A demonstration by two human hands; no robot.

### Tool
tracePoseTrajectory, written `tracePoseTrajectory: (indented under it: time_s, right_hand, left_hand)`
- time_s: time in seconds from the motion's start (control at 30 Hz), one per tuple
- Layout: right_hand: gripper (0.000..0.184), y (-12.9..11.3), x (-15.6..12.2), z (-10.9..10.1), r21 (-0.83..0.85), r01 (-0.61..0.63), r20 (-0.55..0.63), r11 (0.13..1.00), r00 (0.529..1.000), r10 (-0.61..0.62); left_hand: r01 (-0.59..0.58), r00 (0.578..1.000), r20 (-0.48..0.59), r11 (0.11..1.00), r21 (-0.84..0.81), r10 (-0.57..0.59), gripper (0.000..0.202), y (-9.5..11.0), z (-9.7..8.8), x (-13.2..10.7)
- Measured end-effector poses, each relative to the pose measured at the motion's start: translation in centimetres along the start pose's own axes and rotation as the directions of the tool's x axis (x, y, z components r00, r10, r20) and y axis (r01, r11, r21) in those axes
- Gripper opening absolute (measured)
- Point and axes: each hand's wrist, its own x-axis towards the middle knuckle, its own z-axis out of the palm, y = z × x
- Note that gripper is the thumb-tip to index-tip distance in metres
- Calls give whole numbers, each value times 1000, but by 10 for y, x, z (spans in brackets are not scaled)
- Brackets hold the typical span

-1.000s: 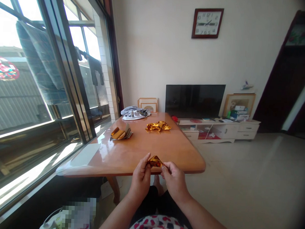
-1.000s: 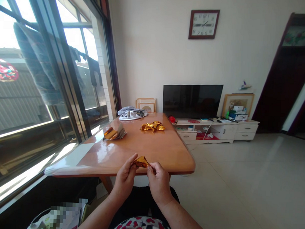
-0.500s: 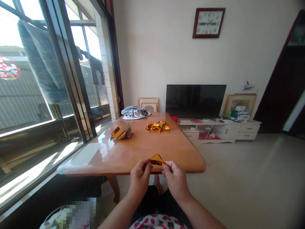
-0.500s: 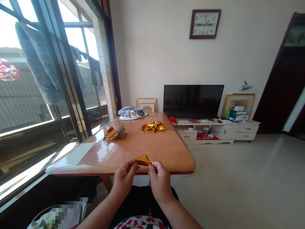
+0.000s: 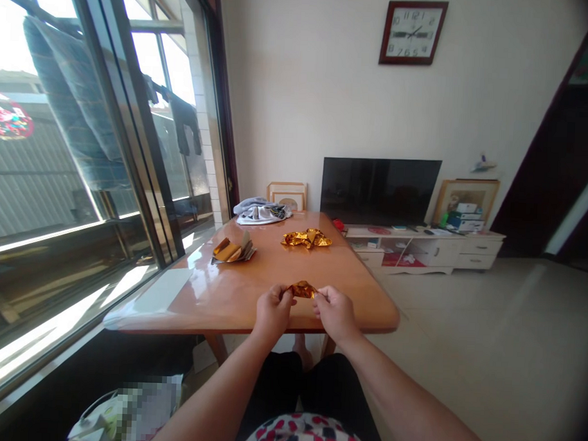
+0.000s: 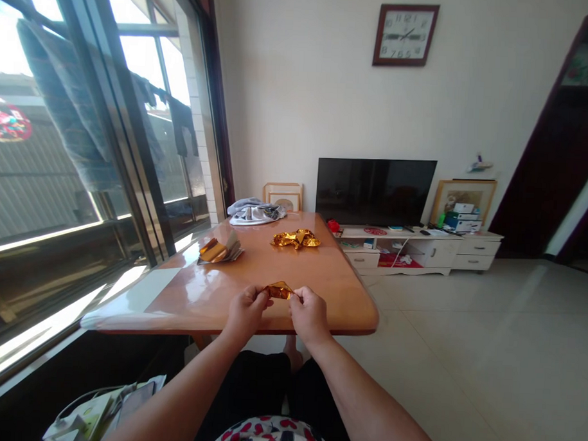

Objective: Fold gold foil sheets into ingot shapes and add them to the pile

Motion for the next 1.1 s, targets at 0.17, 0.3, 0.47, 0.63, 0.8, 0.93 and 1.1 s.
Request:
tracePoseTrajectory:
  time_s: [0.17,0.3,0.47,0.63,0.8,0.93,1.1]
  right_hand:
    - [17,9,35,5,-1,-61,13,998,998,61]
    - [15,14,62,7,-9,-119,25,993,993,119]
    - [14,18,94,9,-25,-173,83,985,981,175]
    - [17,19,124,9,-30,-195,131,980,971,198]
    - [20,15,149,9,-20,-211,170,977,963,211]
    - [33,14,165,10,9,-224,204,975,955,217]
    - [41,20,186,11,69,-220,183,973,962,204]
  left_hand:
    - [56,997,47,998,-6,-55,13,-12,7,38]
    - [87,990,117,995,-57,-80,17,-19,10,65]
    - [94,983,169,987,-130,-72,20,-19,16,97]
    - [129,967,236,982,-140,-94,20,-19,22,125]
    - [173,938,322,979,-110,-130,29,-16,23,147]
    - [214,912,371,975,-64,-176,20,-13,20,166]
    - [278,884,401,960,-42,-239,23,-20,17,187]
